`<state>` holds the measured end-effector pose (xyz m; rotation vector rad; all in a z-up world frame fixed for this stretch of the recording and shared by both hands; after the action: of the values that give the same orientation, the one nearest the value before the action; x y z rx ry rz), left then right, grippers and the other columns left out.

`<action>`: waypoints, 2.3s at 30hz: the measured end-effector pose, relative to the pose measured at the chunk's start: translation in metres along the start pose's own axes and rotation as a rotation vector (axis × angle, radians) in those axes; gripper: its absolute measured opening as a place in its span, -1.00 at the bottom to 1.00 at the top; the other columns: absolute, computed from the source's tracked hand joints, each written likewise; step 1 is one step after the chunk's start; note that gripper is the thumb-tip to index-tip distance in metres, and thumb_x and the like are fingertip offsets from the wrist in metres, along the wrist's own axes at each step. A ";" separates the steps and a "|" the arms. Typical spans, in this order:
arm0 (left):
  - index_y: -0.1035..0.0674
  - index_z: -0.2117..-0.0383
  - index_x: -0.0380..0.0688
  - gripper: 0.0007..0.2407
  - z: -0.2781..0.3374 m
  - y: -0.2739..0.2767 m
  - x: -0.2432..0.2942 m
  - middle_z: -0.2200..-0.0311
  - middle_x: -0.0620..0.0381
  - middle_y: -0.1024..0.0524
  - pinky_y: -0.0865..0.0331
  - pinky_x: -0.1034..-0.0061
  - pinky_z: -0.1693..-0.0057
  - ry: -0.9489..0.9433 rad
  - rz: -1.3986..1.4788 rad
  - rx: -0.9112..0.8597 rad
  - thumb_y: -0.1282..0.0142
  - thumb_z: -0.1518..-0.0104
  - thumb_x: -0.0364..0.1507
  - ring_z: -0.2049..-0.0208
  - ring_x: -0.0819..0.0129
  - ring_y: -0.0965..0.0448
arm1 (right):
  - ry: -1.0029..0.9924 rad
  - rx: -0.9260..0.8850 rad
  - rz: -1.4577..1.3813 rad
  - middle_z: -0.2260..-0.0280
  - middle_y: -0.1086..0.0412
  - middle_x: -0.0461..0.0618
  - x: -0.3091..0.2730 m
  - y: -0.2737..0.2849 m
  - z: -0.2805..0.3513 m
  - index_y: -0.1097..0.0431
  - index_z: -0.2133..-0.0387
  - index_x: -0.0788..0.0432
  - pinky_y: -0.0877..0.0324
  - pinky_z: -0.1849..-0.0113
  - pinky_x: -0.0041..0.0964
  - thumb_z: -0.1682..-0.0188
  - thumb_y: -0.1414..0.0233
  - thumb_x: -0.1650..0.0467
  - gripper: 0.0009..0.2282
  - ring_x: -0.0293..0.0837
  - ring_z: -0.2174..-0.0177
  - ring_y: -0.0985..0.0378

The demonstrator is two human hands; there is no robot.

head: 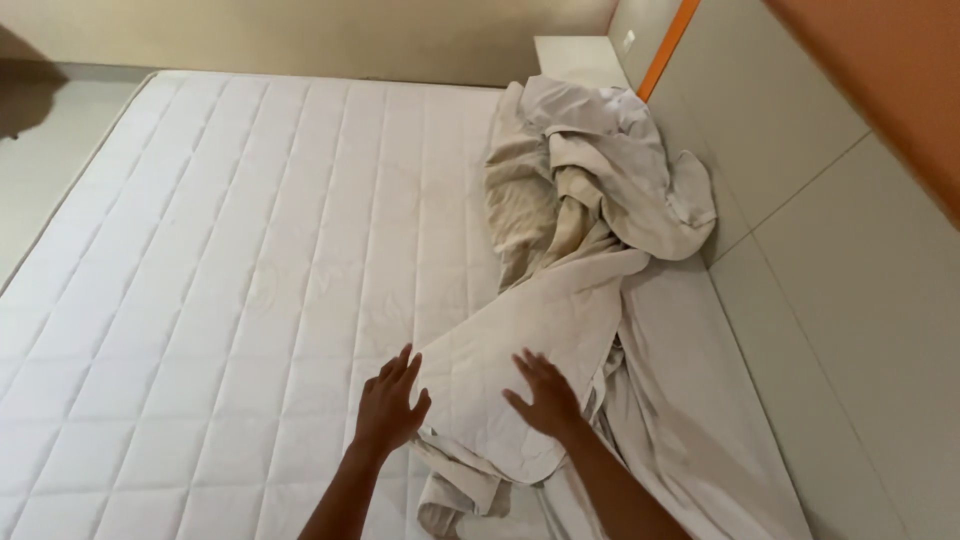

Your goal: The person spreads a white quilted bedsheet over a mattress in a bedroom. They repeatedly pull, smooth, and adjust the sheet by hand to cover the mattress surface, moving around the bed to reach different corners.

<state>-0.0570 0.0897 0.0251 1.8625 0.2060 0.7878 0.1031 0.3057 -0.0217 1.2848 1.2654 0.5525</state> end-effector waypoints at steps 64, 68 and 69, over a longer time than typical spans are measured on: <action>-0.24 -0.39 -0.02 -0.39 0.088 -0.361 0.076 -0.47 0.11 -0.03 0.07 0.18 -0.44 -0.477 -0.460 -0.191 -0.05 -0.10 -0.37 -0.48 0.11 0.06 | -0.650 -0.139 0.206 -0.45 0.34 0.14 0.172 -0.174 0.217 0.30 -0.41 0.15 0.22 -0.34 0.09 0.23 -0.21 0.22 -0.03 0.19 -0.42 0.33; -0.31 -0.35 0.04 -0.49 0.083 -0.365 0.050 -0.46 0.20 -0.10 0.07 0.15 -0.46 -0.484 -0.478 -0.195 0.05 -0.19 -0.41 -0.47 0.18 0.00 | -0.515 -0.097 0.455 -0.48 0.25 0.09 0.197 -0.177 0.230 0.22 -0.45 0.14 0.14 -0.35 0.07 0.12 -0.06 0.44 -0.18 0.10 -0.43 0.21; -0.33 -0.33 0.06 -0.51 0.082 -0.361 0.043 -0.45 0.24 -0.12 0.07 0.15 -0.47 -0.477 -0.487 -0.183 0.05 -0.20 -0.42 -0.47 0.22 -0.02 | -0.488 -0.057 0.501 -0.48 0.22 0.08 0.203 -0.173 0.235 0.20 -0.46 0.14 0.11 -0.36 0.07 0.10 -0.03 0.49 -0.20 0.09 -0.44 0.18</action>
<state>0.1026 0.2029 -0.2921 1.6731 0.2574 0.0215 0.3191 0.3433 -0.3013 1.5778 0.5195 0.5716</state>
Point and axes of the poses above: each hand's wrist, its own z-axis away from the middle knuckle, its own y-axis out of the back of the hand, x = y × z, the point moved 9 cm from there along -z, towards the middle knuckle
